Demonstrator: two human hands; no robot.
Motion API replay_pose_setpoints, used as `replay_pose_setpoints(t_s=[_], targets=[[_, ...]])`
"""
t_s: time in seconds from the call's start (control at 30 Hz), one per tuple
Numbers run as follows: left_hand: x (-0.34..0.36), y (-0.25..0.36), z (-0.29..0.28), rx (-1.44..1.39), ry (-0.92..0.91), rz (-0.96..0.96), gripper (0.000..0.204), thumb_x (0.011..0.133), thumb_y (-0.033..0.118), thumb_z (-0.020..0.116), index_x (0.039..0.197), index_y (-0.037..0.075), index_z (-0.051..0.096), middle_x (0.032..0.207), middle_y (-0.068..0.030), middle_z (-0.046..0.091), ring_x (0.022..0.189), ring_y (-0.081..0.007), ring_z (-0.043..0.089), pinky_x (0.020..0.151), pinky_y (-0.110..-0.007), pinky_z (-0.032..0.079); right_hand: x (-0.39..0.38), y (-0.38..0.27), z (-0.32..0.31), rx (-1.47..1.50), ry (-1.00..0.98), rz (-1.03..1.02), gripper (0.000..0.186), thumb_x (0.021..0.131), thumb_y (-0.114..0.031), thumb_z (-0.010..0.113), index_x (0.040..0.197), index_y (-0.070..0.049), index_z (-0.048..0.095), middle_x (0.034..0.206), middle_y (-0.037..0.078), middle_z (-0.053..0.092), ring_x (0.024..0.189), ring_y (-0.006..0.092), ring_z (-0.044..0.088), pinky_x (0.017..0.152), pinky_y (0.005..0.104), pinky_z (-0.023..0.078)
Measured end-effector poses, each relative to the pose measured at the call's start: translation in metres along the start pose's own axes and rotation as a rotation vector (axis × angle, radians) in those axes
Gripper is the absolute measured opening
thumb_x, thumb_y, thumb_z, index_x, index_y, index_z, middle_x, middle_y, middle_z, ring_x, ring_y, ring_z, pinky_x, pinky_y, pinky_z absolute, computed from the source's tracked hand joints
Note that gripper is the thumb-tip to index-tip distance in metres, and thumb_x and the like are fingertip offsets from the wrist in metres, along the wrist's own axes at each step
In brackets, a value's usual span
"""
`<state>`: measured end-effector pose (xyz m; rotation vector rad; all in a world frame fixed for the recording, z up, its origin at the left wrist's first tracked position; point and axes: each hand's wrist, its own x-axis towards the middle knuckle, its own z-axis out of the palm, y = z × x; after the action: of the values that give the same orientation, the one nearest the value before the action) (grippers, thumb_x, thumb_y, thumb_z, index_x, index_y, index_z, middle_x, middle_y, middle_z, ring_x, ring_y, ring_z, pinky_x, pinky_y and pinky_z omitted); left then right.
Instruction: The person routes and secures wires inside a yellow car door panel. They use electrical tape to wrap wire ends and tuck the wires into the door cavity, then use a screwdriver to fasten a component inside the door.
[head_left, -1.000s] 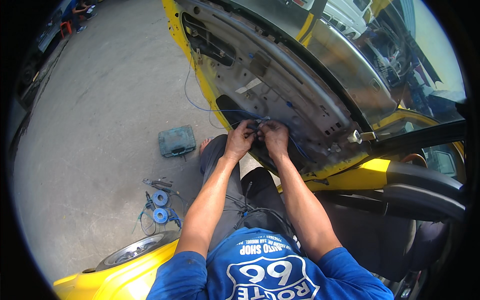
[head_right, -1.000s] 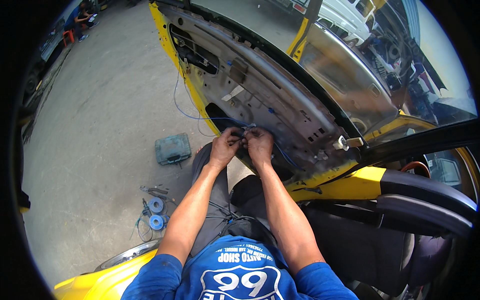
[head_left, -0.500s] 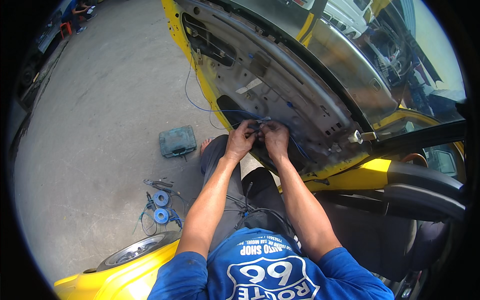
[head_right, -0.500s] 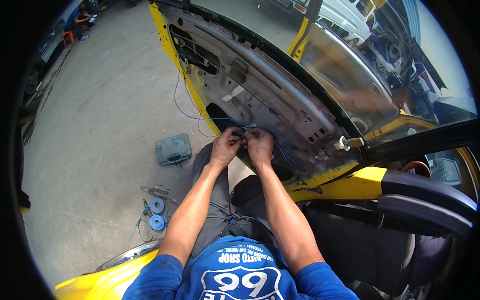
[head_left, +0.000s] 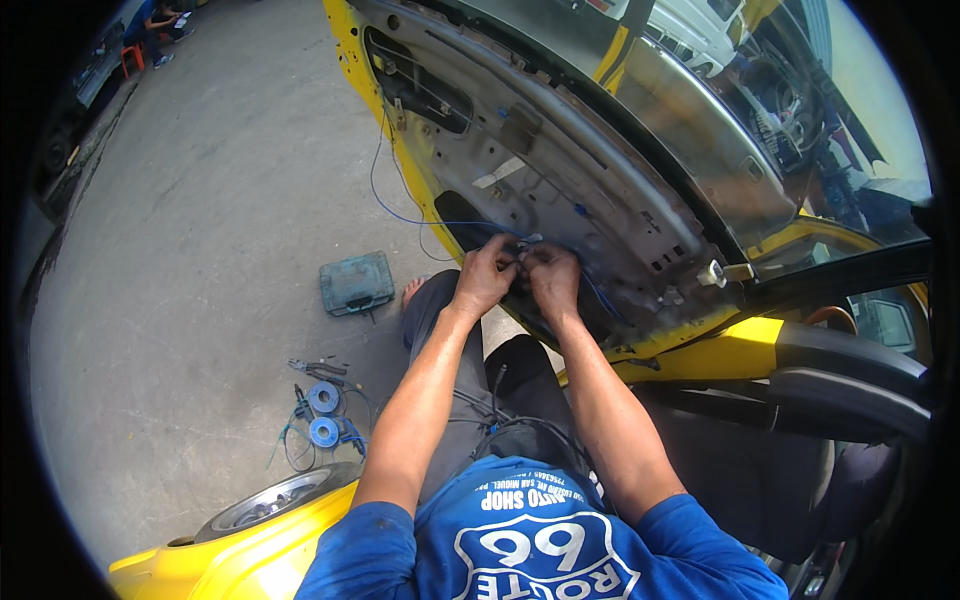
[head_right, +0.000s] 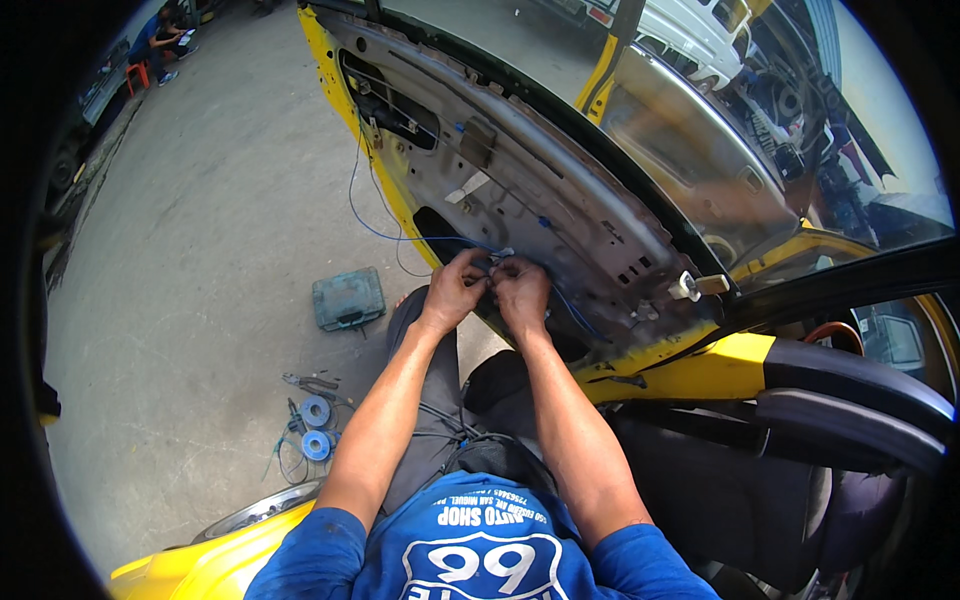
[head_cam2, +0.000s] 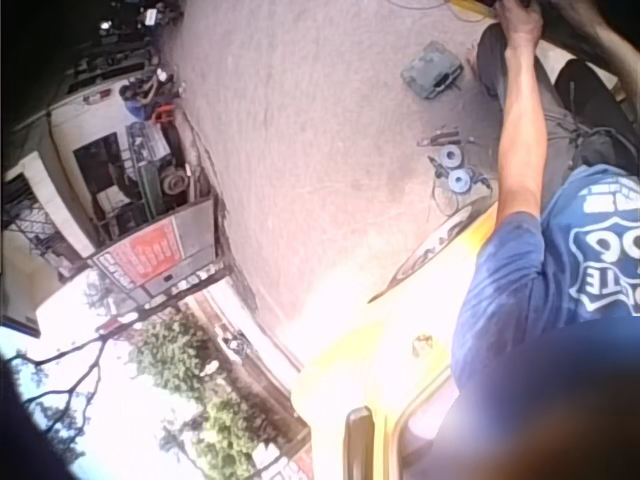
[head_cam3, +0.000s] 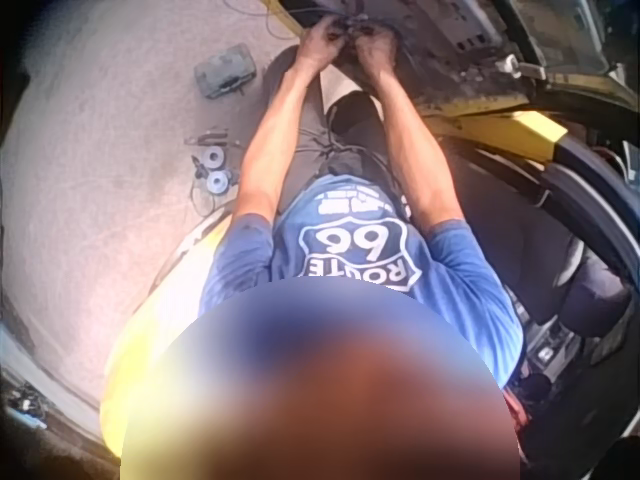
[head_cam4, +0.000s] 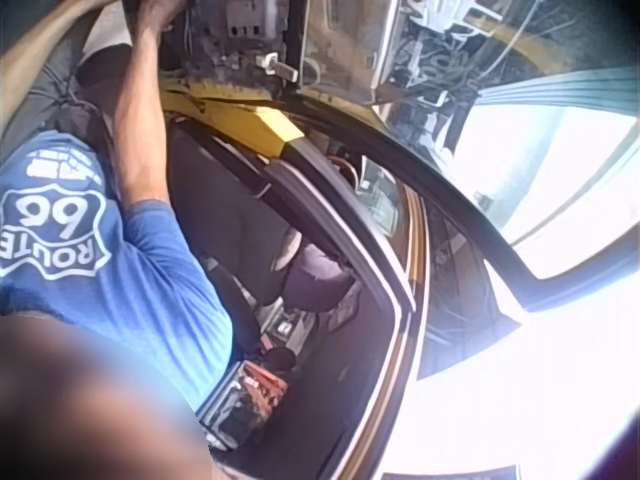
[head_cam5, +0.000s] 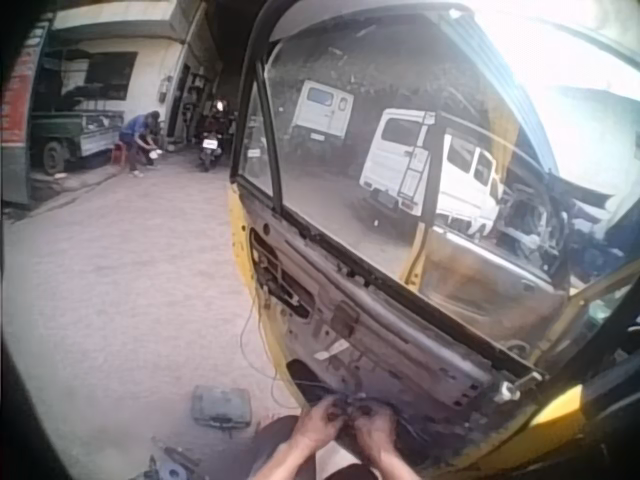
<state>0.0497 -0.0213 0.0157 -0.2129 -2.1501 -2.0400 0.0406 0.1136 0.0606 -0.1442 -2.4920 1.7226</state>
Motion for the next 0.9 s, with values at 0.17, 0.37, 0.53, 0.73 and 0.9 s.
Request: replay_pose_setpoints(t_s=[0.17,0.37,0.53,0.73,0.9], targets=[[0.002,-0.008,-0.004,-0.383,-0.039,-0.242,0.037,0.090,-0.005,0.068,0.126,-0.003,0.060,0.095,-0.0125,0.075,0.087,-0.0164,0.072,0.081,-0.030,0.058,-0.001,-0.006,-0.001,-0.004,-0.018,0.051,0.014,0.088,-0.008,0.073,0.094,0.005,0.075,0.072,0.009,0.071,0.058,0.0135,0.065,0.051,0.0304,0.052],[0.004,-0.017,-0.005,-0.326,-0.092,-0.195,0.039,0.089,-0.006,0.071,0.127,-0.003,0.058,0.093,-0.0108,0.074,0.088,-0.0144,0.071,0.081,-0.027,0.056,-0.005,-0.016,-0.001,0.050,-0.090,0.144,0.012,0.091,-0.005,0.070,0.097,0.004,0.074,0.076,0.006,0.069,0.061,0.0113,0.061,0.051,0.0268,0.050],[0.004,-0.019,0.003,-0.530,-0.018,-0.240,0.040,0.089,-0.005,0.072,0.126,-0.003,0.058,0.092,-0.0082,0.073,0.086,-0.0135,0.069,0.081,-0.026,0.054,0.000,-0.014,-0.003,0.142,-0.124,0.200,0.009,0.092,-0.005,0.069,0.094,0.002,0.075,0.076,0.005,0.069,0.061,0.0111,0.062,0.050,0.0273,0.049],[0.001,-0.024,0.002,-0.604,-0.044,-0.287,0.038,0.089,-0.004,0.071,0.126,-0.002,0.058,0.093,-0.0081,0.073,0.086,-0.0141,0.069,0.081,-0.026,0.054,0.004,-0.012,-0.004,0.159,-0.140,0.252,0.008,0.091,-0.004,0.070,0.093,0.002,0.075,0.076,0.006,0.071,0.061,0.0117,0.064,0.050,0.0271,0.050],[0.005,-0.022,0.000,-0.631,0.023,-0.311,0.041,0.088,-0.003,0.072,0.127,-0.002,0.059,0.095,-0.0093,0.074,0.089,-0.0160,0.070,0.083,-0.027,0.053,-0.016,-0.005,-0.003,0.032,-0.038,0.037,0.022,0.089,-0.006,0.071,0.109,0.004,0.075,0.078,0.009,0.073,0.066,0.0134,0.067,0.057,0.0292,0.053]])
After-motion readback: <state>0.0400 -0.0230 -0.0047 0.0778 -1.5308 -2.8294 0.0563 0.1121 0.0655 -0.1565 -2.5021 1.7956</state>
